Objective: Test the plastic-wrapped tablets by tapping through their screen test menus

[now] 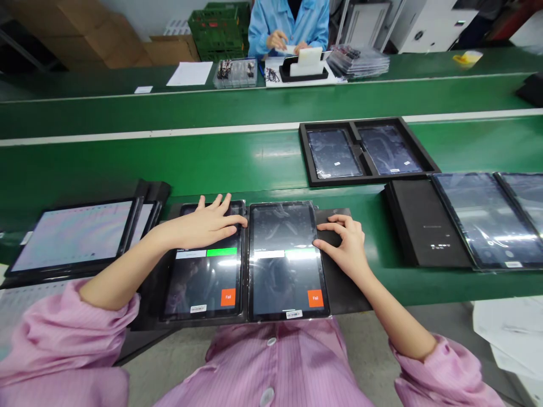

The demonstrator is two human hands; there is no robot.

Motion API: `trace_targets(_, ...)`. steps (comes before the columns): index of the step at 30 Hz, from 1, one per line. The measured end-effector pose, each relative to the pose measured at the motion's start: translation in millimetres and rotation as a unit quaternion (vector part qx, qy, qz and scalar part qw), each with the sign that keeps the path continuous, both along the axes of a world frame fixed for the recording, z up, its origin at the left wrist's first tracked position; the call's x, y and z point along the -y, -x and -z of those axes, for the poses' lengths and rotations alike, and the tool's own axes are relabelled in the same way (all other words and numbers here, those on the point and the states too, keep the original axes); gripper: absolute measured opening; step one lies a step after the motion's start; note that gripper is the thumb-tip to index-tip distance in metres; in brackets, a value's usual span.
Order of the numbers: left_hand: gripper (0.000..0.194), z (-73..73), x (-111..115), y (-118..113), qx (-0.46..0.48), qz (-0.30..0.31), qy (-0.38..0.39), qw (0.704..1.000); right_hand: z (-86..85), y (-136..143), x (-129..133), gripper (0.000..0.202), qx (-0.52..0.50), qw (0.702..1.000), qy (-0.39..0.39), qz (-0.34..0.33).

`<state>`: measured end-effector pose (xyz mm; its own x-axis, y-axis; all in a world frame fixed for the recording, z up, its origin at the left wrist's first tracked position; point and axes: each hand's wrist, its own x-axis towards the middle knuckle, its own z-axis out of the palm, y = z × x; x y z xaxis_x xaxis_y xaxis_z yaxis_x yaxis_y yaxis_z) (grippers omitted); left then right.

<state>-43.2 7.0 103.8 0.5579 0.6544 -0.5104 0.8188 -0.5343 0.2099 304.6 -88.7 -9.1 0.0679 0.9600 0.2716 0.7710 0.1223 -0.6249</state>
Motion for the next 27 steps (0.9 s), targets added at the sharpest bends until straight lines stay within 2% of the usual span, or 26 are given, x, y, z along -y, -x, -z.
trace_targets(8,0.05,-6.7,1,-7,-0.024,0.047,-0.008,0.999,1.0,-2,1,0.034,0.018,1.0,0.021,-0.003)
trace_targets(14,0.045,2.6,-3,-1,-0.022,0.053,-0.033,0.998,-0.5,-2,1,0.035,0.038,0.999,0.036,-0.002)
trace_targets(22,0.044,9.7,-3,4,0.001,0.058,-0.028,0.998,-3.9,-3,0,0.04,0.043,0.998,0.046,0.001)
trace_targets(27,0.045,15.8,-1,0,0.018,0.055,-0.06,0.997,-4.9,-4,-2,0.039,0.042,0.998,0.044,-0.006)
